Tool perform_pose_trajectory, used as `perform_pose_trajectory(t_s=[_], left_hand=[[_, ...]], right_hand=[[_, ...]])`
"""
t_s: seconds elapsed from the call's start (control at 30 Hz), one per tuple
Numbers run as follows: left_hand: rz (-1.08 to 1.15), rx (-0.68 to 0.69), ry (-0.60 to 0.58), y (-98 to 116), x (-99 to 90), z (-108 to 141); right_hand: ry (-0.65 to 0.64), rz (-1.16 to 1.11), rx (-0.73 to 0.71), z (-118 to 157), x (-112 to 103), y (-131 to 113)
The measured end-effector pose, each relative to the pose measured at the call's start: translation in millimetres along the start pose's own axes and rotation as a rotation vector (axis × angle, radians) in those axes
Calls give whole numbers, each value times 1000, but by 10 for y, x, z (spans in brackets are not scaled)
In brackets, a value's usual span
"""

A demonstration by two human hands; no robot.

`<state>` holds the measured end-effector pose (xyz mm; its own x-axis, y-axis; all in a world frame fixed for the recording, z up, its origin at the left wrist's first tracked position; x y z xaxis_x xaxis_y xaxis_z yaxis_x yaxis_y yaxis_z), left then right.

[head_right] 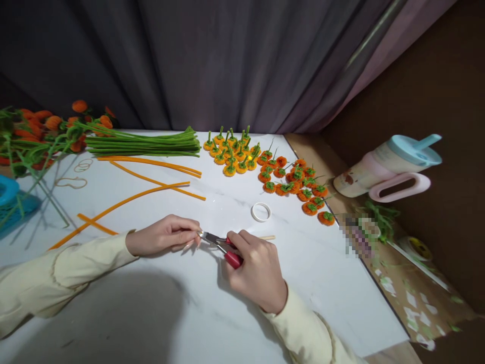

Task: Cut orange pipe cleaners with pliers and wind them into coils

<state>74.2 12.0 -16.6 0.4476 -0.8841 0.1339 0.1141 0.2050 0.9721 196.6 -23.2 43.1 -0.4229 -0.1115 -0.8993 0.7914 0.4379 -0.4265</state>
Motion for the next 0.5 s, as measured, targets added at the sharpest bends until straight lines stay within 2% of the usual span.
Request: perform_pose_trajectory(t_s=[0.5], left_hand=[[1, 8, -15, 10, 12, -4]], right_hand=[[-14, -30, 12, 17, 20, 12]])
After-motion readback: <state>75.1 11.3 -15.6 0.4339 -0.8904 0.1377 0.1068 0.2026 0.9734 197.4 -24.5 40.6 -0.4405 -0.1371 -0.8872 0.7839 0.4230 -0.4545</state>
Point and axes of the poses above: each hand's wrist, its own z-axis away from the middle knuckle, its own x-axis out of the palm, y = z × x, the point moved 9 cm from there along -z, towards the middle knuckle, and after that the axes turned 12 degrees about -y, right-handed, at the moved point
